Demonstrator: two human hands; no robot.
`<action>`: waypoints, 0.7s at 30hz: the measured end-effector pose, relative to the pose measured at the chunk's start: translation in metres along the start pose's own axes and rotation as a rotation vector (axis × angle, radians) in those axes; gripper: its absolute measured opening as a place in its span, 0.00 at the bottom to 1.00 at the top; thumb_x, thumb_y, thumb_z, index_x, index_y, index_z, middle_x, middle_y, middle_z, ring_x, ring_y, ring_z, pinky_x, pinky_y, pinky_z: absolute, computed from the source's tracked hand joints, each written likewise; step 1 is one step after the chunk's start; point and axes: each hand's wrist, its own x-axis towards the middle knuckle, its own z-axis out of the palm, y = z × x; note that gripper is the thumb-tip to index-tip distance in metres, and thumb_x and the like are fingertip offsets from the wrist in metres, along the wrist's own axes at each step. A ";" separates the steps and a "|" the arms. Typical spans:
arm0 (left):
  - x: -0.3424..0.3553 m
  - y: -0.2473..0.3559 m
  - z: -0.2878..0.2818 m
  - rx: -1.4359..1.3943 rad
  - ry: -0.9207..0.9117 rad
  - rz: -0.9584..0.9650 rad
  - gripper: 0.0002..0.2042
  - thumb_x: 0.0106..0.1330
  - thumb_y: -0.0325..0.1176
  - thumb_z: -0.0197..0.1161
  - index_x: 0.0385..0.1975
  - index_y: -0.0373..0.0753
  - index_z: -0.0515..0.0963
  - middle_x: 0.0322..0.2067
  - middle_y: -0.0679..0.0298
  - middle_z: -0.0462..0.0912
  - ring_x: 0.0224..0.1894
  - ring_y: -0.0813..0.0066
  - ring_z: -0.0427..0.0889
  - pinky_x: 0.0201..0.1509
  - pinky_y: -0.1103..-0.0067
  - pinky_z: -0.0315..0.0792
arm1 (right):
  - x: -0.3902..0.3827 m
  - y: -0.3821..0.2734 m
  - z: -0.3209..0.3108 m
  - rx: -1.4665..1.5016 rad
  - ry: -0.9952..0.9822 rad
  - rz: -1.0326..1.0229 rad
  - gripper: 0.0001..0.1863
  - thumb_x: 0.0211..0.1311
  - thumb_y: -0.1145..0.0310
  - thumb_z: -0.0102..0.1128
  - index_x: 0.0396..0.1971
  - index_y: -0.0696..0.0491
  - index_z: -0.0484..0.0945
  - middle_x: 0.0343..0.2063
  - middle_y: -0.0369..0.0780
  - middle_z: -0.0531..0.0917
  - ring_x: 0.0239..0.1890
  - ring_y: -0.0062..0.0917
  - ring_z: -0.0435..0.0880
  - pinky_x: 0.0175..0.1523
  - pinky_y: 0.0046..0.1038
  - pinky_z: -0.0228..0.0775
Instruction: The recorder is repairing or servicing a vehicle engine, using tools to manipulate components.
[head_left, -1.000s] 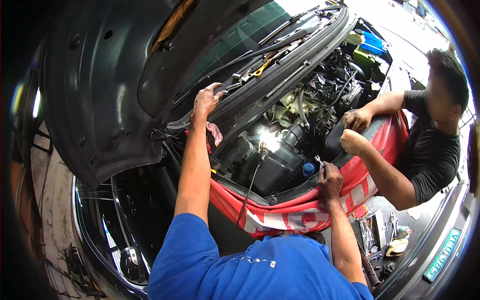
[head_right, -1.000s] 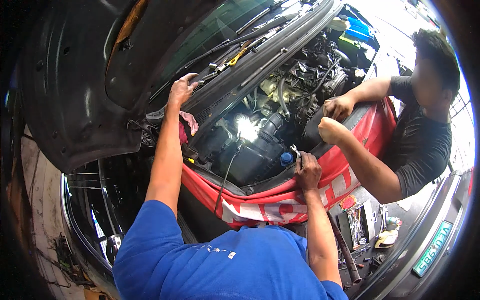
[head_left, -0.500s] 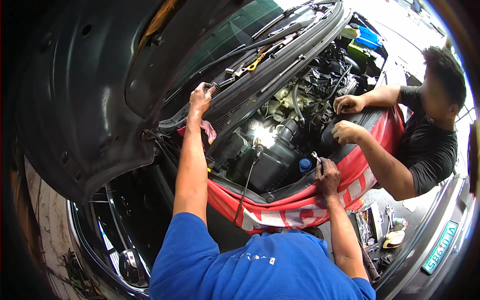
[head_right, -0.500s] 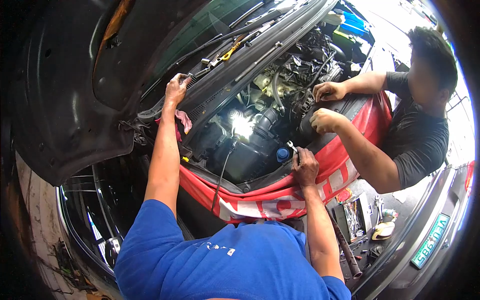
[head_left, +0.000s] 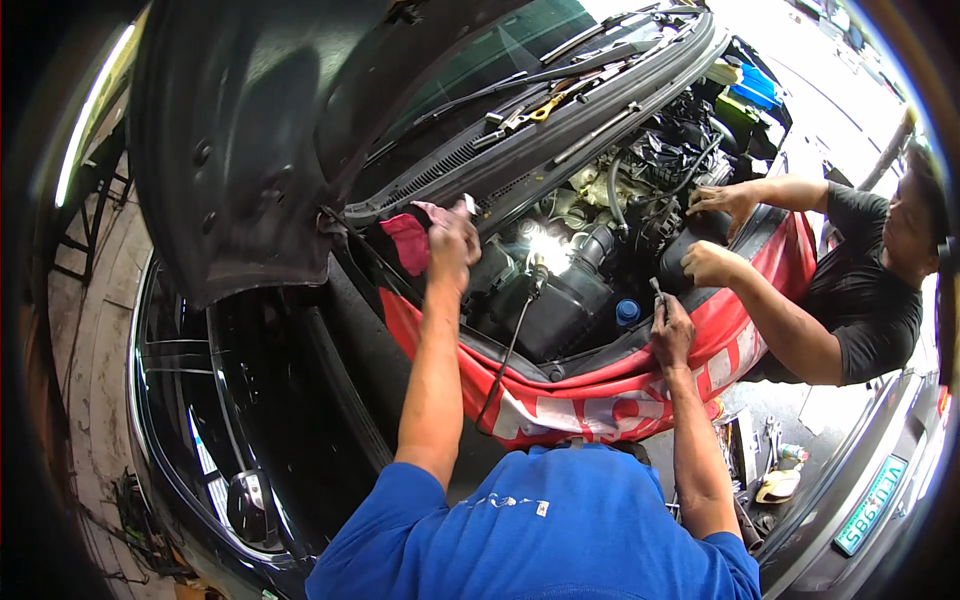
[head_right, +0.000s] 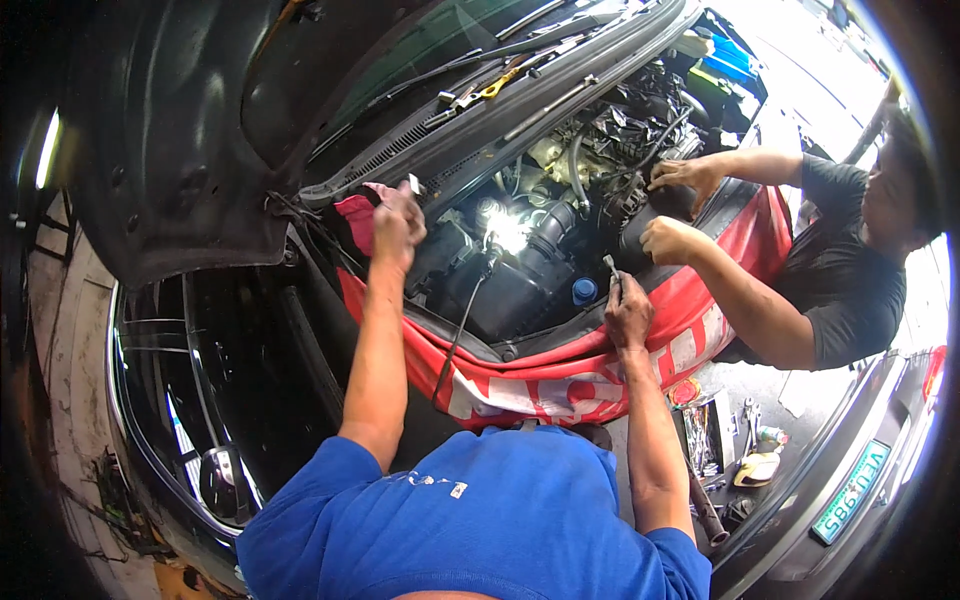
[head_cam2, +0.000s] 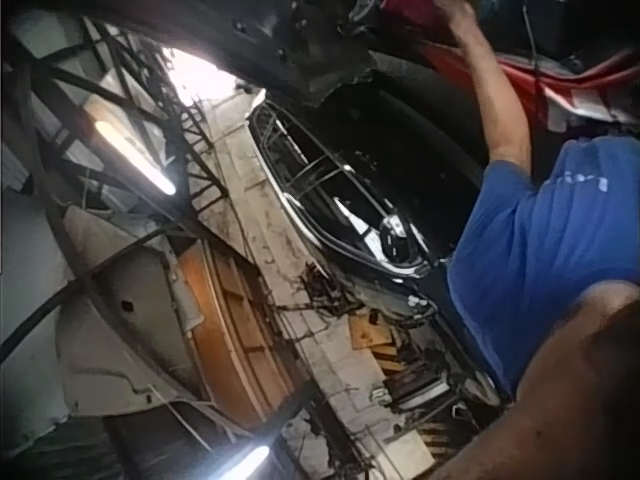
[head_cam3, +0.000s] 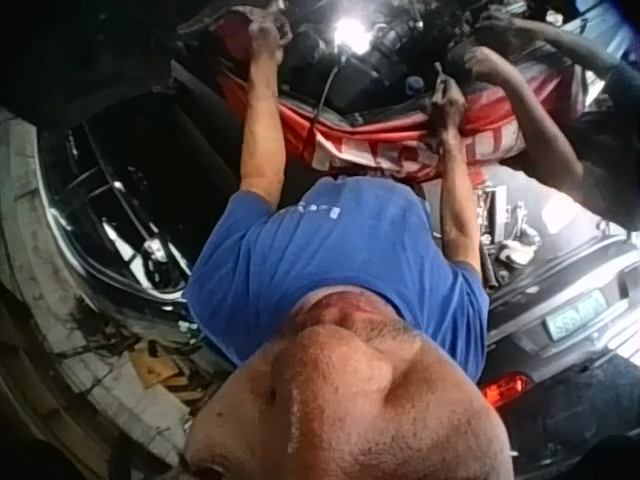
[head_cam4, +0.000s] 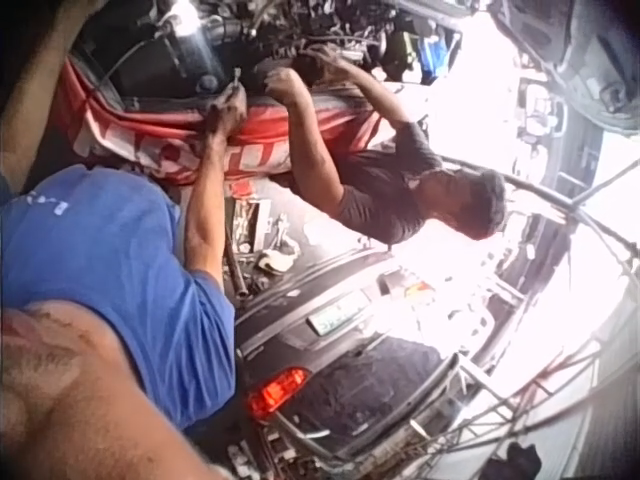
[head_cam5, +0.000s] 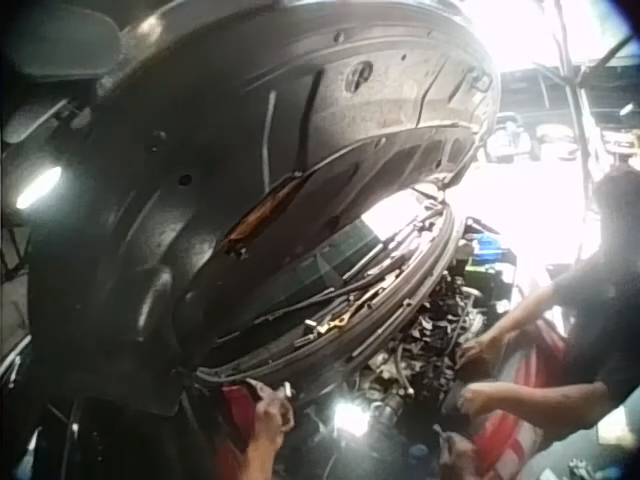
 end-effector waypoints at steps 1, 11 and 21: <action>-0.022 -0.007 0.006 0.064 0.013 -0.035 0.14 0.69 0.42 0.55 0.20 0.47 0.68 0.13 0.76 0.62 0.11 0.90 0.58 0.12 0.87 0.49 | 0.005 -0.009 -0.001 0.199 -0.085 0.190 0.09 0.64 0.69 0.53 0.39 0.55 0.78 0.26 0.44 0.81 0.28 0.32 0.80 0.35 0.33 0.72; -0.134 -0.080 0.013 0.215 -0.057 -0.174 0.14 0.68 0.41 0.59 0.38 0.34 0.76 0.18 0.77 0.66 0.17 0.92 0.60 0.18 0.88 0.53 | 0.016 -0.126 0.025 1.252 -0.692 0.724 0.16 0.71 0.56 0.49 0.47 0.51 0.75 0.25 0.33 0.80 0.16 0.10 0.70 0.20 0.15 0.61; -0.159 -0.070 0.020 0.596 0.020 0.044 0.16 0.66 0.41 0.60 0.40 0.31 0.77 0.25 0.59 0.82 0.28 0.75 0.81 0.32 0.76 0.73 | -0.003 -0.141 0.038 1.417 -0.775 0.637 0.18 0.71 0.59 0.49 0.49 0.56 0.76 0.38 0.36 0.82 0.32 0.15 0.80 0.35 0.19 0.73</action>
